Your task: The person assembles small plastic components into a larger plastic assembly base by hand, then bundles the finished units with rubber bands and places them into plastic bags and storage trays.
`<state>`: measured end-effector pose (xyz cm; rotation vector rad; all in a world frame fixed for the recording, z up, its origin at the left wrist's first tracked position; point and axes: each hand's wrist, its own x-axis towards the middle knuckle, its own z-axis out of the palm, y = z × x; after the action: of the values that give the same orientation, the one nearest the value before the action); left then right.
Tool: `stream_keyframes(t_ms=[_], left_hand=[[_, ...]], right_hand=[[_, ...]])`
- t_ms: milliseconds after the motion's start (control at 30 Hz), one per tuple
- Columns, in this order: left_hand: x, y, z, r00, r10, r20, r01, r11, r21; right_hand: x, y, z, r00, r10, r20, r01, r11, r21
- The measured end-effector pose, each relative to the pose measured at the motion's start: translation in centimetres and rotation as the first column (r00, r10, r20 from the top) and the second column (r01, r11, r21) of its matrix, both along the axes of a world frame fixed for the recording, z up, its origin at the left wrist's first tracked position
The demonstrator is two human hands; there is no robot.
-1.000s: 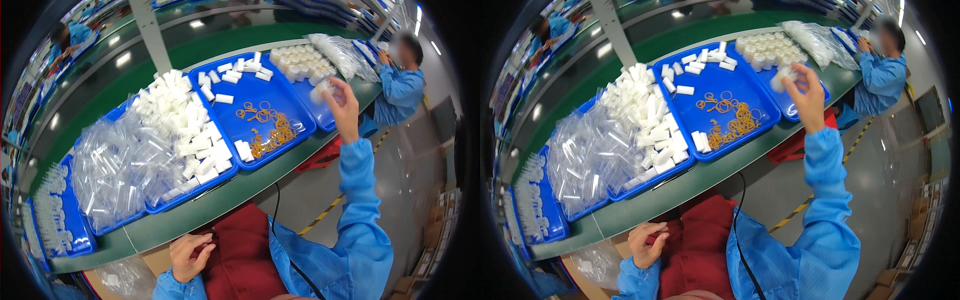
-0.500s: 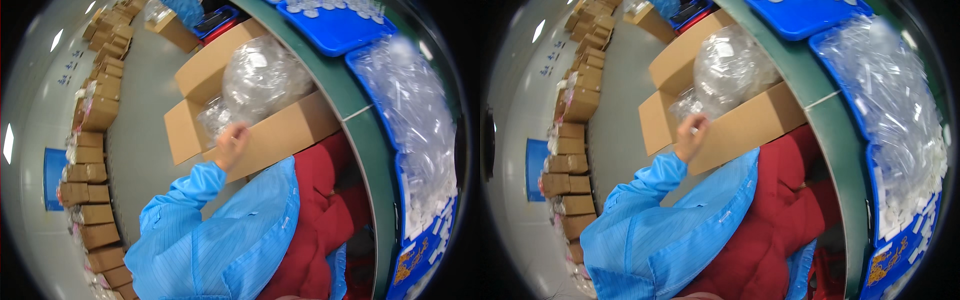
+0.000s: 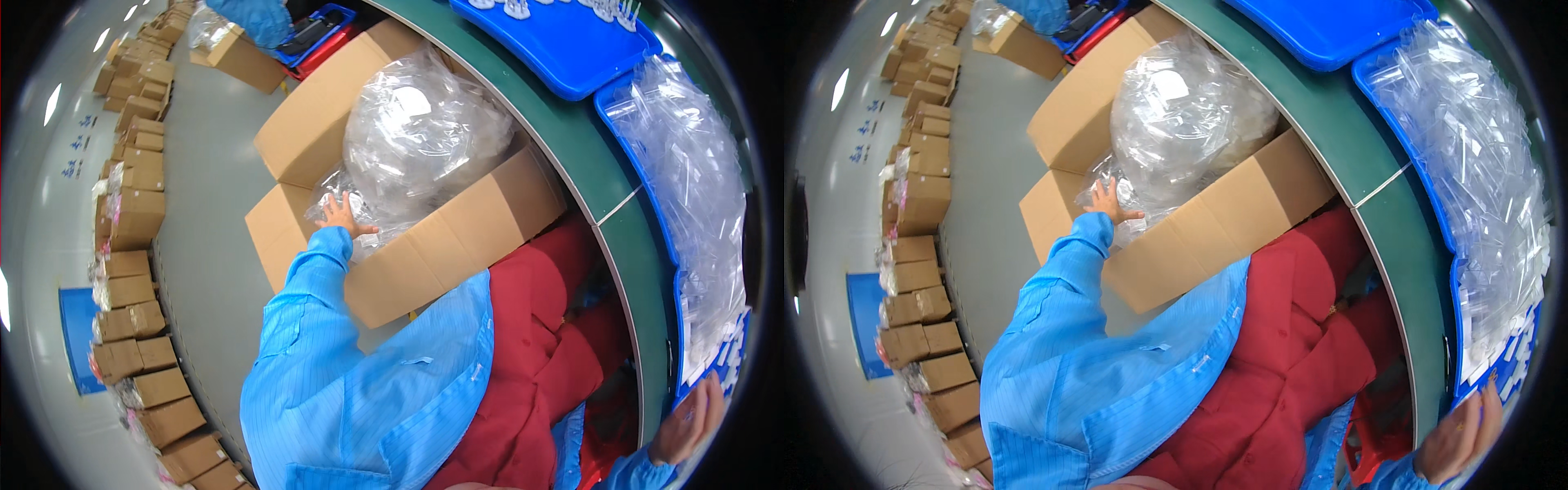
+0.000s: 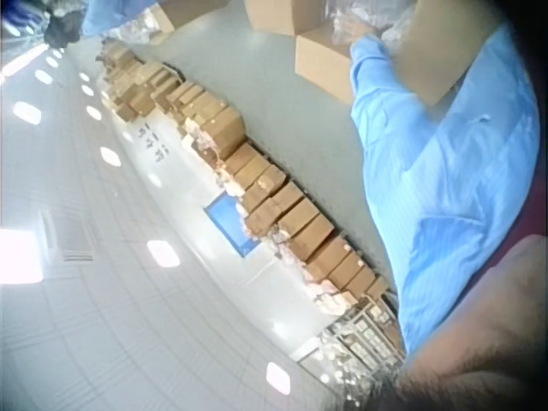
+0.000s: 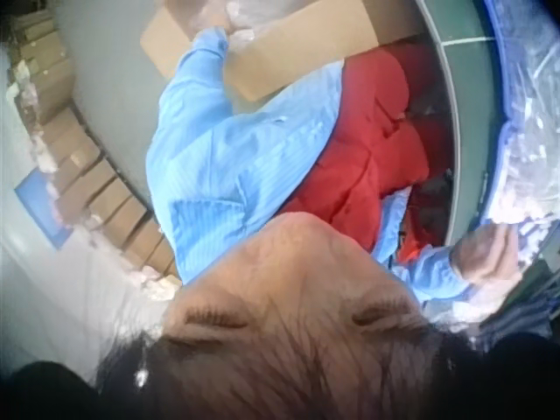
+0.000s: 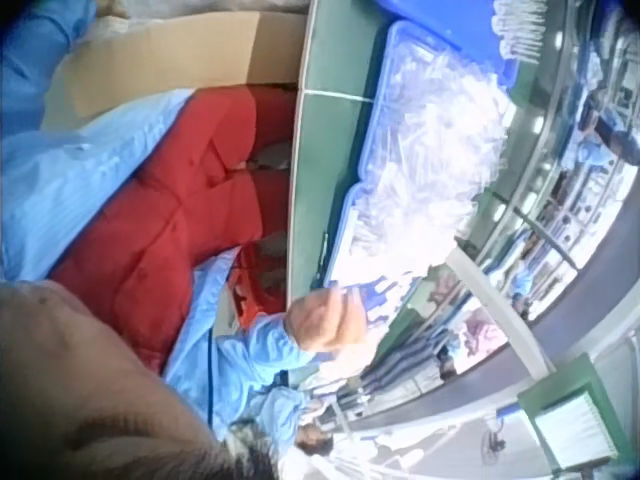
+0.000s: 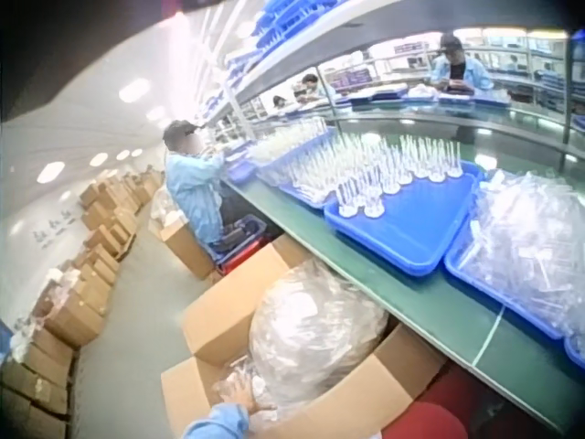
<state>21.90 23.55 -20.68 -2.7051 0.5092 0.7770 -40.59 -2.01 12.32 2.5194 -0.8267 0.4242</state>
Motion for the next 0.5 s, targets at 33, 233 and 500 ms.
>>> stream_keyframes(t_ms=[33,233,500], left_hand=[[0.1,-0.4,-2.2,0.999,-0.03,-0.021,0.031,1.0,0.007],[-0.6,7.1,-17.8,0.974,0.189,-0.124,-0.197,0.979,-0.055],[-0.6,3.4,-3.5,0.95,-0.218,-0.224,0.121,0.918,-0.378]], right_hand=[[2.0,0.8,-0.3,0.998,0.053,0.025,-0.055,0.996,0.068],[14.9,0.7,-4.2,0.92,0.238,0.312,-0.365,0.811,0.457],[25.5,-1.4,-11.3,0.825,0.343,0.45,-0.565,0.541,0.623]])
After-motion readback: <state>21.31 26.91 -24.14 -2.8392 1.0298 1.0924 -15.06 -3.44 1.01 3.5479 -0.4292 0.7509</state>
